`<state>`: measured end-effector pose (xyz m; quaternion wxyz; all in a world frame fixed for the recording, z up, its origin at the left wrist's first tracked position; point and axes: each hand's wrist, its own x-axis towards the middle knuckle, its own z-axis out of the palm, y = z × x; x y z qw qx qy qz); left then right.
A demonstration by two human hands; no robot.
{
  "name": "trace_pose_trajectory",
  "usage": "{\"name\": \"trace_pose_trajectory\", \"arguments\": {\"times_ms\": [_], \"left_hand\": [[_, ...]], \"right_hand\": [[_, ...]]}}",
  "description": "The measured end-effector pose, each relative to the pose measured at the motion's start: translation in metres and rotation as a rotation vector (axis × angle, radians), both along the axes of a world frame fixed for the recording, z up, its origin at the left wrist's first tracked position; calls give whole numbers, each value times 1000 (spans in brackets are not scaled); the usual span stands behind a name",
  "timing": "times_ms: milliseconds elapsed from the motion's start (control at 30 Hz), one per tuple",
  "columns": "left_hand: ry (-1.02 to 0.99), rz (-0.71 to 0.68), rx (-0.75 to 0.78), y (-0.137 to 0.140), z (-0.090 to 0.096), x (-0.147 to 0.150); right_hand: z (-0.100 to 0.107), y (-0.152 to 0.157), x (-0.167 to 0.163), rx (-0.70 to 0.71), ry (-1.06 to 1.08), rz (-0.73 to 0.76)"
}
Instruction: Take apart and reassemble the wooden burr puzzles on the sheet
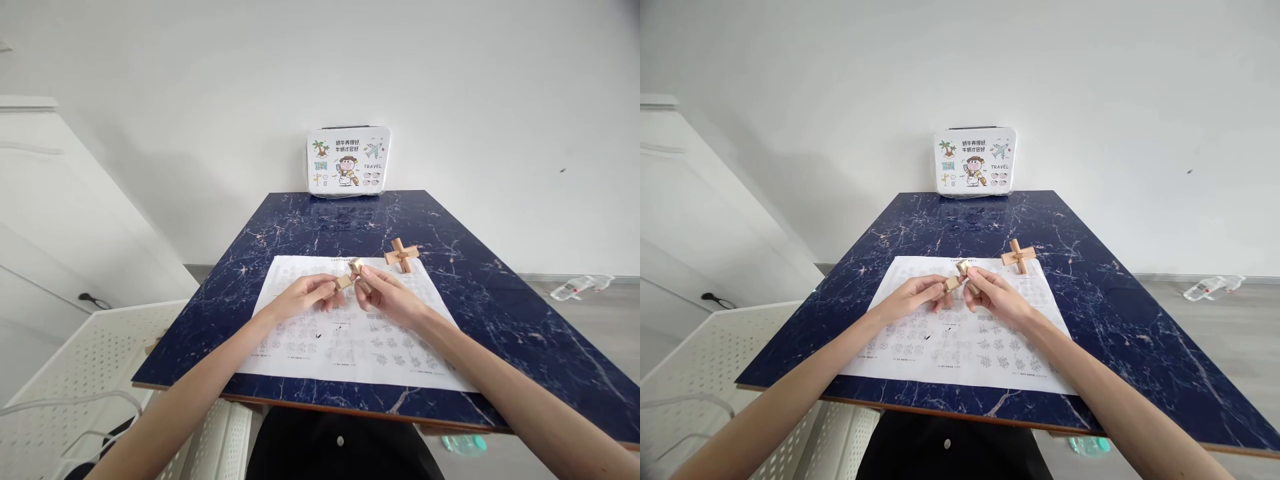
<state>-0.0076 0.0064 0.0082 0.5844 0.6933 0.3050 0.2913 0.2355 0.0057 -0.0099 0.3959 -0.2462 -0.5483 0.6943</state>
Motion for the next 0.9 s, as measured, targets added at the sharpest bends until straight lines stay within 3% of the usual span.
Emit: {"name": "trace_pose_trajectory", "arguments": {"times_ms": [67, 233, 333, 467, 700, 900], "left_hand": [[-103, 31, -68, 1, 0, -1], [-318, 288, -211, 13, -6, -7], [-353, 326, -286, 17, -8, -9], [-360, 269, -308, 14, -8, -8], [-220, 84, -305, 2, -2, -7], [-114, 9, -231, -3, 2, -3]], "right_hand": [[-1, 1, 1, -13, -32, -40], [-3, 5, 0, -69, -53, -102], [-4, 6, -2, -152, -20, -103], [-2, 4, -3, -159, -14, -103], [1, -3, -3, 213, -209, -141], [-9, -2, -8, 288, -242, -287]]}}
